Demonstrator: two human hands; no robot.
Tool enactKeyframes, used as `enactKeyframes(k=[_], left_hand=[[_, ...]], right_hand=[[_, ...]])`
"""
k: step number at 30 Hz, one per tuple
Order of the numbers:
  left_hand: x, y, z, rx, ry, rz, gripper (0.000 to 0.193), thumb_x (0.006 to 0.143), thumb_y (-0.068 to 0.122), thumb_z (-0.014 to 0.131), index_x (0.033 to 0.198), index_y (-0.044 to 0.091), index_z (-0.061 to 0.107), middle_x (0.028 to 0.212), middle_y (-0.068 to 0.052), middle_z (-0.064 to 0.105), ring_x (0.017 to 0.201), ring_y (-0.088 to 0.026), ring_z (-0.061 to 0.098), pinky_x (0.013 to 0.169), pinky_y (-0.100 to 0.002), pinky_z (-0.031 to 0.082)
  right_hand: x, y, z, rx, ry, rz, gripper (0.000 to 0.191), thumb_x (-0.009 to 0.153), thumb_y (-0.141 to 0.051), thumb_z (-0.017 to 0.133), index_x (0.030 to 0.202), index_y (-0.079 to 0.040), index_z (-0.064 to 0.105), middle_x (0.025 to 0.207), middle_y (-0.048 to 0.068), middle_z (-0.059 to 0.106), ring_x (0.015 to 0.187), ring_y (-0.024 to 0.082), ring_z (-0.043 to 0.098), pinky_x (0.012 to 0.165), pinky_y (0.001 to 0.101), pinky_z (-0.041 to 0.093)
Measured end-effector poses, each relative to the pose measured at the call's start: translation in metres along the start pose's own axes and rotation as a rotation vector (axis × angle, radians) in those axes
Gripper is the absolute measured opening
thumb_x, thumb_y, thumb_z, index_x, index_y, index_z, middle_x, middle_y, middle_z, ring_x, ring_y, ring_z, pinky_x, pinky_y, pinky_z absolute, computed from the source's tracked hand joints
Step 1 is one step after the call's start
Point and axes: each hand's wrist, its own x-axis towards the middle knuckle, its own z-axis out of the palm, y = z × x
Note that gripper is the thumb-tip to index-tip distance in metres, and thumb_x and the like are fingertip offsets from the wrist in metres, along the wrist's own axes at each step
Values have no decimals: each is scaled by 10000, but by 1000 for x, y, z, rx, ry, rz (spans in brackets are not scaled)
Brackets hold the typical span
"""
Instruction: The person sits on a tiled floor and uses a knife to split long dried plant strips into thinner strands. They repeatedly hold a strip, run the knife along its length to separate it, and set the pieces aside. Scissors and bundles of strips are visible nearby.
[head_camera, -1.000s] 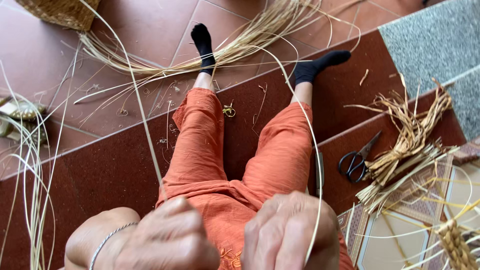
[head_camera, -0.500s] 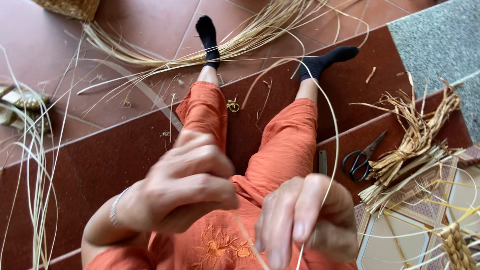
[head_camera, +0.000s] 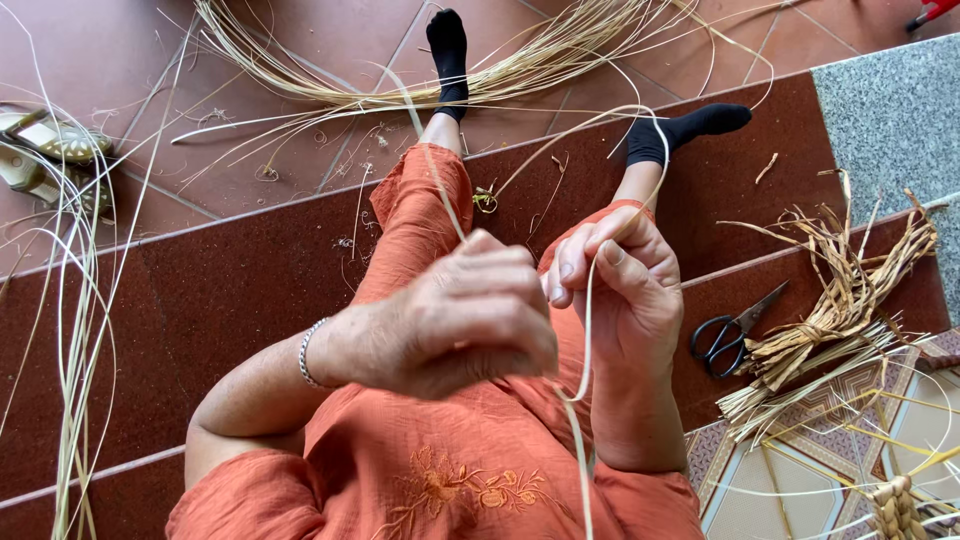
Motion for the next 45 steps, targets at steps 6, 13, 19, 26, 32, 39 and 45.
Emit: enactKeyframes(k=[6,13,19,26,32,39,45], left_hand=[[-5,-18,-8,42,65,-7,115,1086,224,679,1079,118,637,1008,17,601,907,-159,572,861,-311,368],[-10,-31,1,-22,43,-34,117,1077,230,662,1063,117,637,985,23,599,881,-161,548,861,-308,364],[-15,-46,6,30,102,-142,103,1058,211,673,1061,112,645,974,21,613,928,-158,581,883,-329,375],[-30,-64,5,79,172,-212,78,1053,202,676,1036,129,651,971,19,620,950,-161,587,884,-328,383],[-36,-74,9,46,156,-250,114,1038,227,688,1010,120,660,938,14,618,890,-150,575,844,-324,374],[-46,-66,6,117,290,-262,130,1048,232,712,1020,119,654,946,24,640,916,-150,600,894,-313,423],[-52,-68,10,165,327,-316,167,937,248,789,954,110,696,875,10,656,832,-156,593,799,-314,428]], right_hand=[[5,2,-16,20,93,8,122,1112,-81,620,1064,30,626,912,169,676,801,262,667,794,435,589],[31,12,-68,2,202,-3,50,1081,-67,611,1114,-35,630,969,169,683,847,287,690,816,476,611],[41,27,-97,28,226,94,99,1068,-90,597,1069,-5,646,953,173,684,828,288,697,782,486,624],[55,41,-139,-18,371,123,97,1077,-97,596,1040,-27,653,955,149,691,804,260,696,748,462,635],[58,38,-148,-6,394,118,126,1098,-156,619,1099,-32,642,991,138,689,854,249,693,794,478,641],[24,17,-47,-12,-76,-36,500,986,-439,636,1196,15,644,1142,192,707,924,285,710,814,437,632],[1,38,1,-533,-65,-156,227,1112,-175,642,1188,39,629,1115,231,687,937,254,679,869,381,598]])
